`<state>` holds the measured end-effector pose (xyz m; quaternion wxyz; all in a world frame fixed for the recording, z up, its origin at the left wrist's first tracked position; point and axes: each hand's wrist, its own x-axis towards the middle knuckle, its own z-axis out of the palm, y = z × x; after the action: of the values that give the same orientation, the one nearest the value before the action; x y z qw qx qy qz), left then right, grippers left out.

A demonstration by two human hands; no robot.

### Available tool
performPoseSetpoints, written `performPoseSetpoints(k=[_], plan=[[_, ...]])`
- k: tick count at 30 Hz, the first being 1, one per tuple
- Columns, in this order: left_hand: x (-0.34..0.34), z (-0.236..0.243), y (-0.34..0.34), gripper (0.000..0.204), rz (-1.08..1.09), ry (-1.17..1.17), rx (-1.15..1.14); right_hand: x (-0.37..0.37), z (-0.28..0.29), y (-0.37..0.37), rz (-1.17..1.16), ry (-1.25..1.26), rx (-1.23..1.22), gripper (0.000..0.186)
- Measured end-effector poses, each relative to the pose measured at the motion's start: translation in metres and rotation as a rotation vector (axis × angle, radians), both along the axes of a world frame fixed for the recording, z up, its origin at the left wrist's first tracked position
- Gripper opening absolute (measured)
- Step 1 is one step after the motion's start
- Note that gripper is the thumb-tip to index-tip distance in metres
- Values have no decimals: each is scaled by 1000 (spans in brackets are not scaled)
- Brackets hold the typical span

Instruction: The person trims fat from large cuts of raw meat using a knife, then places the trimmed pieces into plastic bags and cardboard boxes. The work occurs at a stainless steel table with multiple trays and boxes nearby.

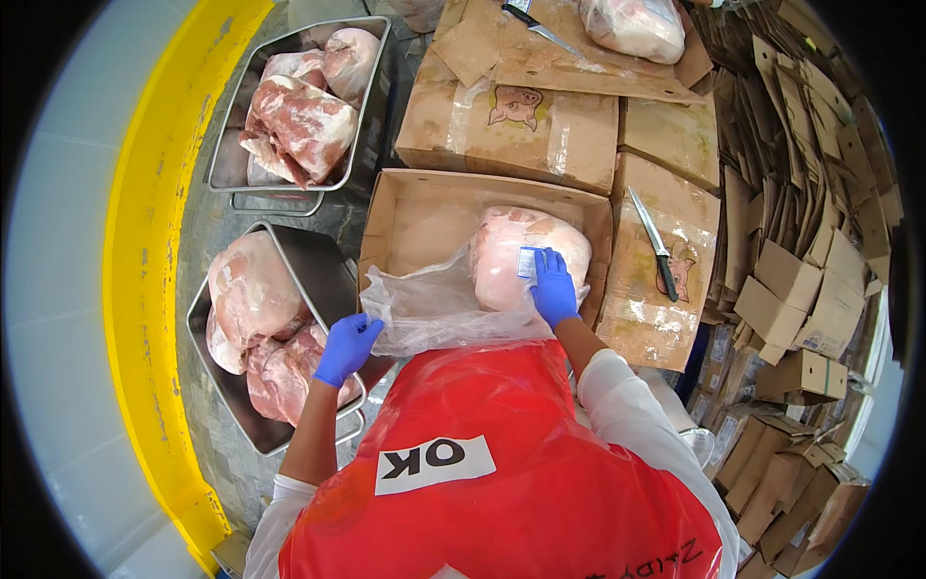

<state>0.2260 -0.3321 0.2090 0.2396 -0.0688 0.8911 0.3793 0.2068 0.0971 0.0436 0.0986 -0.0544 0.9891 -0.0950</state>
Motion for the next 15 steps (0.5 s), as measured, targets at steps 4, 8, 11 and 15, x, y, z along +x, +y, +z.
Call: performPoseSetpoints(k=[4,8,11,15], plan=[[-35,23,31,32,-61,12,-102,7,-12,14,16,-27,-17,55],[-76,22,74,29,-217,164,-20,13,-22,23,-51,-57,-339,42],[-91,4,121,27,-471,397,129,31,-35,20,-132,-63,-562,31],[-91,-38,197,64,-887,520,236,39,-18,11,-376,-397,-771,26]])
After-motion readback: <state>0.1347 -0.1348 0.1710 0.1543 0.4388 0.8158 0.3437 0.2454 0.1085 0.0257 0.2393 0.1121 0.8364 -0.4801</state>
